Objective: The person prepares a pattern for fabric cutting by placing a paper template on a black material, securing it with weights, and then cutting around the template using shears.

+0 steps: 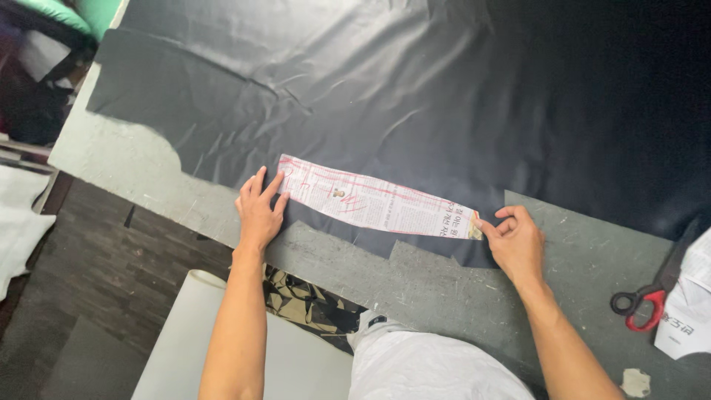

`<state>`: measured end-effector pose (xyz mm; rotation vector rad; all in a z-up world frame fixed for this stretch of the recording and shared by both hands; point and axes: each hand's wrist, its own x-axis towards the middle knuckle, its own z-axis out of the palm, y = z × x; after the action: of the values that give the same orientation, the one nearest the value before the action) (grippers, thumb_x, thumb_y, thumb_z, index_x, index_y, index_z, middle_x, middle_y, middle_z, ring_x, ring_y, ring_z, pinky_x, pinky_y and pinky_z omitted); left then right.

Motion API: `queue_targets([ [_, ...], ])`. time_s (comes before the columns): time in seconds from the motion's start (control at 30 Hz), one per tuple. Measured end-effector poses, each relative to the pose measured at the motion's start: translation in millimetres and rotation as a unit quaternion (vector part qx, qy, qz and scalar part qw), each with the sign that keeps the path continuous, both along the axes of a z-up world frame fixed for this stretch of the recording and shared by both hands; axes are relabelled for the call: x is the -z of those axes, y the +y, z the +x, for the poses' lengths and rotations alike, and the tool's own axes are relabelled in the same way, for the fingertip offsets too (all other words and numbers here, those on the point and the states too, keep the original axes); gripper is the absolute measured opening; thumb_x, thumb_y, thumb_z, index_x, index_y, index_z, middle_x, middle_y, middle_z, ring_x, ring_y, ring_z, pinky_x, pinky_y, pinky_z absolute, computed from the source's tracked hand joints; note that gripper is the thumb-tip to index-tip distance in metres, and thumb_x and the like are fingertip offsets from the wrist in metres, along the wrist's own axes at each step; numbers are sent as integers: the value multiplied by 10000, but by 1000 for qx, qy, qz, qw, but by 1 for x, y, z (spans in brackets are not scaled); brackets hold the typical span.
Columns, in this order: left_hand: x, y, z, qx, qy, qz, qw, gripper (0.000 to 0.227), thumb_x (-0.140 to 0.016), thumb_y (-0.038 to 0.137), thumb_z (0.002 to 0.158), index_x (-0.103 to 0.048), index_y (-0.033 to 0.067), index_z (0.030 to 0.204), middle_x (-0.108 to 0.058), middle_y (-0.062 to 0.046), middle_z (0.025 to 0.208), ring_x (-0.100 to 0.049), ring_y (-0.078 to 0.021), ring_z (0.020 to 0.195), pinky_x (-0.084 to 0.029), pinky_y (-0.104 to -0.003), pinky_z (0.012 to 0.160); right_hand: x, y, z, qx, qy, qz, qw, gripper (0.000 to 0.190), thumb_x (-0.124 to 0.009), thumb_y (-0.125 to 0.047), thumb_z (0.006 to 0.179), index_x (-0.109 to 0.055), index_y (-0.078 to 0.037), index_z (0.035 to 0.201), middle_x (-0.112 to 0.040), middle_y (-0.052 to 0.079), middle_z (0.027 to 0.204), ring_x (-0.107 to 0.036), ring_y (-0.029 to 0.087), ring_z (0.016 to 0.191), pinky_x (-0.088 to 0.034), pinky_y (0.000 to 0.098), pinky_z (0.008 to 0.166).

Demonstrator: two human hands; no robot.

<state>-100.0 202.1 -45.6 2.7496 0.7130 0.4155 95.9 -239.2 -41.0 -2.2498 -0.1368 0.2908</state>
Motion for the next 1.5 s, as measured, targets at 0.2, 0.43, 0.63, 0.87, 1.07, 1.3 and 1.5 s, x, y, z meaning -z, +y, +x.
queue_targets([
  [0.2,-3,-2,-2,-6,8,-9,1000,471,-693,295,952,-640,232,1416,-434,-117,1598,-383,-342,1431,-279,-510,1146,1,0,0,-1,-14,-5,1000,360,-852,-228,842,-645,-2,1031,-674,43,633,-601,115,527,-472,289,547],
  [0.43,-9,-5,-1,-3,10,-20,1000,474,-689,285,955,-634,223,1421,-420,-117,1608,-368,-335,1448,-262,-502,1160,-1,1,0,-1,-5,-8,1000,342,-831,-229,868,-643,-1,1041,-665,40,616,-590,111,519,-466,287,546],
  [0.63,-11,-8,-3,-7,5,-31,999,471,-688,281,957,-634,220,1421,-416,-120,1612,-358,-337,1466,-273,-500,1161,-3,2,-1,3,3,-10,1000,344,-834,-232,864,-644,-3,1037,-664,38,615,-585,105,519,-463,287,540],
  [0.87,-10,-8,-3,-10,4,-37,999,474,-688,278,953,-632,218,1420,-414,-122,1615,-357,-335,1470,-280,-503,1160,-3,1,-1,9,1,-6,1000,343,-841,-231,860,-644,-8,1031,-659,38,615,-572,109,520,-454,286,541],
  [1.07,-8,-8,-5,-4,-2,-35,999,482,-685,278,956,-622,211,1429,-410,-130,1615,-355,-346,1480,-289,-512,1165,-1,2,-1,12,-9,-11,1000,342,-846,-230,862,-645,-7,1026,-663,41,623,-575,114,517,-451,293,542],
  [1.3,-11,-10,-5,-9,-2,-50,999,487,-677,282,960,-613,208,1438,-403,-131,1621,-348,-344,1488,-283,-510,1171,-3,2,-1,8,-5,3,1000,340,-835,-233,861,-644,-8,1029,-676,41,624,-594,101,521,-466,280,544],
  [1.5,-15,-13,-4,-10,0,-55,998,480,-671,278,965,-614,201,1436,-400,-134,1622,-340,-347,1493,-278,-506,1177,-6,3,-1,6,-10,-8,1000,329,-830,-235,872,-648,-5,1020,-674,46,620,-596,117,513,-459,295,534],
])
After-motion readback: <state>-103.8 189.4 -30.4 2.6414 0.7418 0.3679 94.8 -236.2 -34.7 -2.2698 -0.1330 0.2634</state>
